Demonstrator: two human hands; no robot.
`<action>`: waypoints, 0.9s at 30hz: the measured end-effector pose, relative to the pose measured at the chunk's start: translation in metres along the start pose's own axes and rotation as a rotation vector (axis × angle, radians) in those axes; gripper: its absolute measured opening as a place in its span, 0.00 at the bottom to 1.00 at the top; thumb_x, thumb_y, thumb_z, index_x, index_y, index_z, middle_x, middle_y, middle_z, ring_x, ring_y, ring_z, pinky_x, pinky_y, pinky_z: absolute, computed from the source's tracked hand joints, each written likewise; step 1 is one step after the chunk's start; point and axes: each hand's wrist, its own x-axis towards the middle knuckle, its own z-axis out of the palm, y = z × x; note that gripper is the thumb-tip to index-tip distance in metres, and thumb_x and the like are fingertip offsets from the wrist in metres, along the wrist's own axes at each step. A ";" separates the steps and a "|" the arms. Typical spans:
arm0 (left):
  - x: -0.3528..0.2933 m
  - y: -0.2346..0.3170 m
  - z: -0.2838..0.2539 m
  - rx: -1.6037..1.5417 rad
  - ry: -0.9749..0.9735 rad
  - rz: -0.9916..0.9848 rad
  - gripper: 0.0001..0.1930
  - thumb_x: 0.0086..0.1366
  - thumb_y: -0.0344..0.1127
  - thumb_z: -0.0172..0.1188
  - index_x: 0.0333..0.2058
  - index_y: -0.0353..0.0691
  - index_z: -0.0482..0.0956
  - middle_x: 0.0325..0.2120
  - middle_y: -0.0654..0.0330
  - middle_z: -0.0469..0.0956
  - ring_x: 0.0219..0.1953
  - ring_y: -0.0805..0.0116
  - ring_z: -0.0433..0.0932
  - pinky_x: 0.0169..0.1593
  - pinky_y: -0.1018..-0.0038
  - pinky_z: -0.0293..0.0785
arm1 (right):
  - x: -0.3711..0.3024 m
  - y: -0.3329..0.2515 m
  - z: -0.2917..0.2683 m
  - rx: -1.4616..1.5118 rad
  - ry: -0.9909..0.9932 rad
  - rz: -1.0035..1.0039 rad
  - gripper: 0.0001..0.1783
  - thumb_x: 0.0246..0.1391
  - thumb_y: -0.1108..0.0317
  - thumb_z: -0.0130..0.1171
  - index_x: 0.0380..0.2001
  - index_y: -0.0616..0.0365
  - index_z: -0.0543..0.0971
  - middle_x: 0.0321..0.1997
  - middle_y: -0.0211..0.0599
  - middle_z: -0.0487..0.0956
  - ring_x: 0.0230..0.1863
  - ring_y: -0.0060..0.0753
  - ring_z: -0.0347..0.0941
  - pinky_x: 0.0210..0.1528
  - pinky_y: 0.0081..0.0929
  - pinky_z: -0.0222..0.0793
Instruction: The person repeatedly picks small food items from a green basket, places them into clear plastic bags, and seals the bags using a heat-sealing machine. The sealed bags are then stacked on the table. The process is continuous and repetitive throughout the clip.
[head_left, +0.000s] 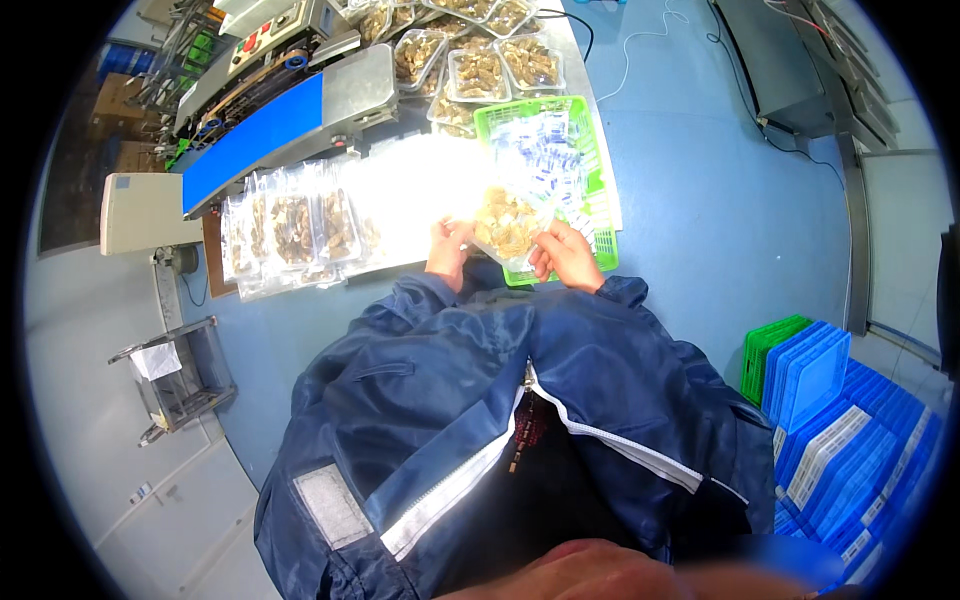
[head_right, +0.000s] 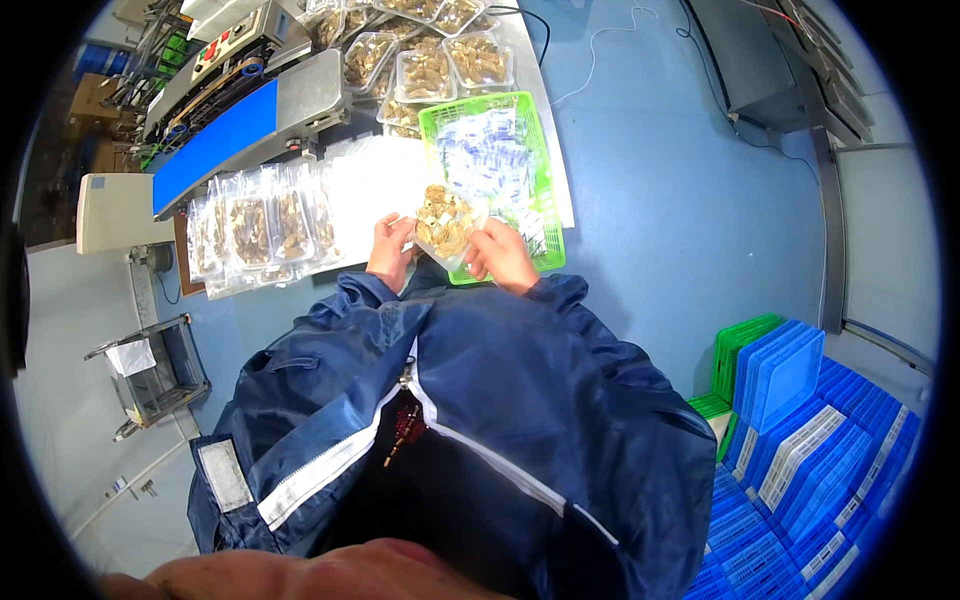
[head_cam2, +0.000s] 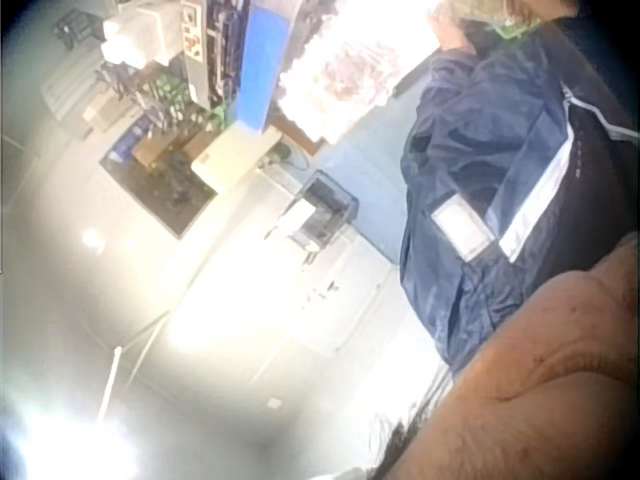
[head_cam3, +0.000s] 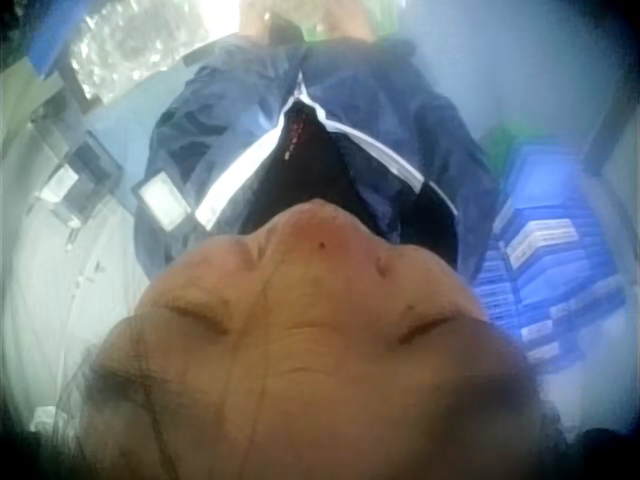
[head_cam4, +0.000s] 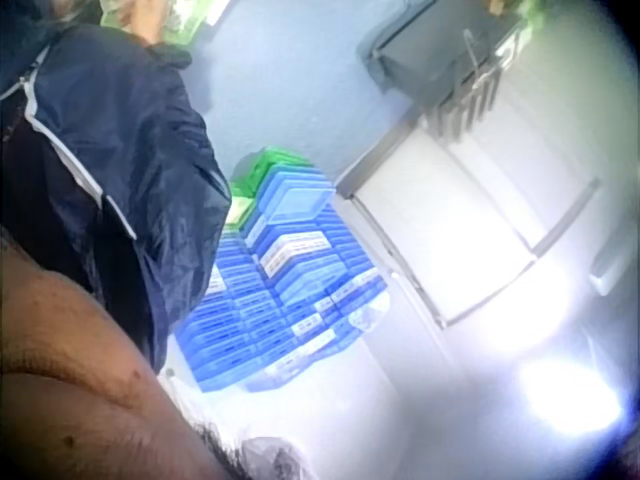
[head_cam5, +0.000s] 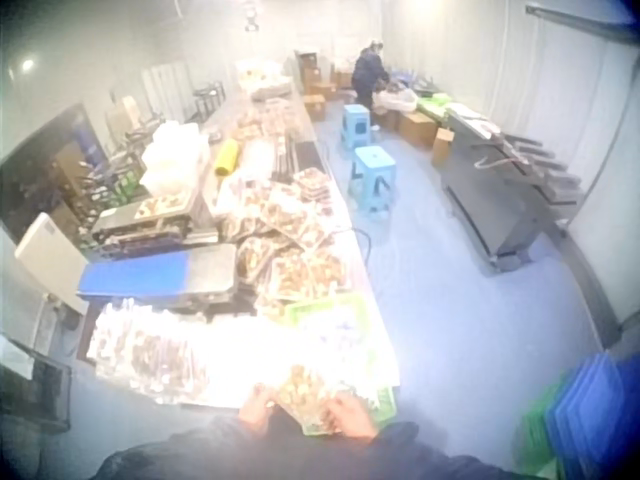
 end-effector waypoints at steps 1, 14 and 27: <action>-0.008 0.011 0.004 0.057 0.009 0.012 0.25 0.65 0.40 0.60 0.58 0.46 0.62 0.52 0.59 0.67 0.53 0.62 0.68 0.48 0.59 0.74 | 0.000 -0.001 -0.002 -0.024 -0.019 -0.014 0.12 0.63 0.64 0.50 0.34 0.64 0.74 0.24 0.34 0.76 0.20 0.23 0.72 0.21 0.23 0.68; 0.021 0.024 -0.018 1.000 -0.163 0.289 0.10 0.65 0.35 0.58 0.41 0.37 0.75 0.46 0.53 0.75 0.31 0.58 0.79 0.31 0.67 0.74 | 0.007 -0.001 -0.008 -0.163 -0.105 -0.065 0.13 0.64 0.63 0.49 0.32 0.63 0.73 0.24 0.33 0.76 0.21 0.23 0.72 0.22 0.23 0.68; -0.028 0.082 0.060 0.730 -0.186 1.148 0.07 0.63 0.23 0.51 0.40 0.29 0.69 0.57 0.41 0.68 0.61 0.40 0.64 0.63 0.57 0.59 | 0.007 -0.040 0.030 -0.231 0.038 -0.325 0.12 0.65 0.63 0.48 0.35 0.62 0.71 0.24 0.36 0.77 0.21 0.25 0.74 0.21 0.23 0.69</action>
